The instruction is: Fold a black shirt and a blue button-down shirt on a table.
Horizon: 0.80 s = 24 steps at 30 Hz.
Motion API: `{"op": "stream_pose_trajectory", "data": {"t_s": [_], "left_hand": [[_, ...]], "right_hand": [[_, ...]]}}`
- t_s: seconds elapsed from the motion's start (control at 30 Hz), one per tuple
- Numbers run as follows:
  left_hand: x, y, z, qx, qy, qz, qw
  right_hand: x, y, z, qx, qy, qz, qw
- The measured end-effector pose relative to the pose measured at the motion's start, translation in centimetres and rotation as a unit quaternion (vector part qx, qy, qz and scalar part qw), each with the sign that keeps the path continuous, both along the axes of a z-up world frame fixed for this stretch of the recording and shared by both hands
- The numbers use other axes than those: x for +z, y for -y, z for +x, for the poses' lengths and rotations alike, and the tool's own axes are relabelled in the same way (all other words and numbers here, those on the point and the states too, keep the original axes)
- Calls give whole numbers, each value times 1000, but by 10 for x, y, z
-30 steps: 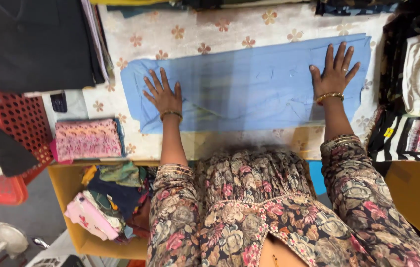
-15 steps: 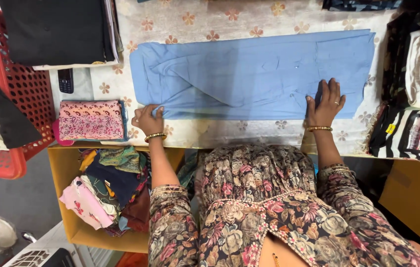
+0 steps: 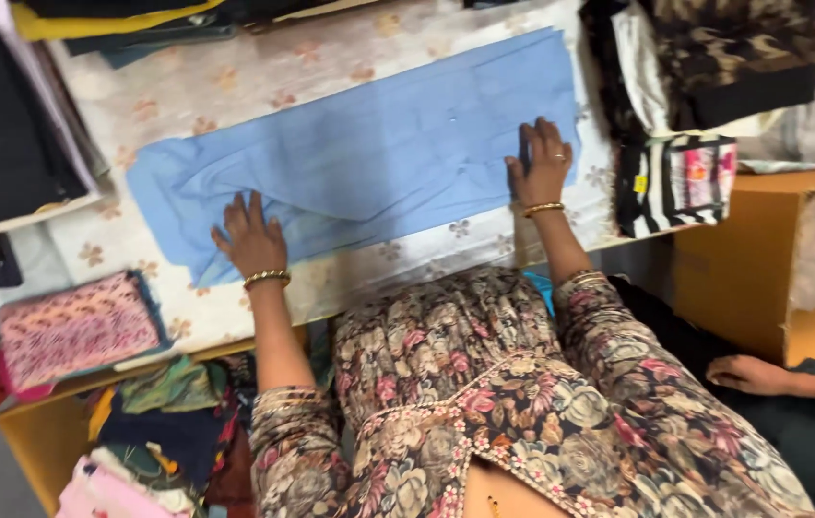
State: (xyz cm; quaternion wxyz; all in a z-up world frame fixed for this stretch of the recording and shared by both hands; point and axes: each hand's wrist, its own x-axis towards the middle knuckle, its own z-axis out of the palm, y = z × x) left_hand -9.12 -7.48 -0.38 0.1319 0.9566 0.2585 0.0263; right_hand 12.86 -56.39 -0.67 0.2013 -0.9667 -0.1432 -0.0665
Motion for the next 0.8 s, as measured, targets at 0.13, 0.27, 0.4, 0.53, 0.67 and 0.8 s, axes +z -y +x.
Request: {"op": "stream_pose_trajectory", "data": {"t_s": [0.13, 0.27, 0.4, 0.53, 0.67, 0.8], "left_hand": [[-26, -15, -52, 47, 5, 16, 999], [8, -6, -48, 62, 12, 42, 997], [31, 1, -5, 61, -28, 32, 997], [26, -8, 29, 17, -23, -50, 998], [23, -16, 39, 77, -125, -169, 975], [-5, -23, 27, -14, -67, -169, 983]], "right_hand": [[5, 11, -5, -57, -16, -17, 998], [3, 30, 1, -98, -25, 32, 994], [-2, 36, 26, -64, -37, 27, 997], [22, 21, 53, -73, -62, 41, 995], [7, 34, 77, -177, -181, 101, 962], [-15, 53, 82, -126, -171, 53, 976]]}}
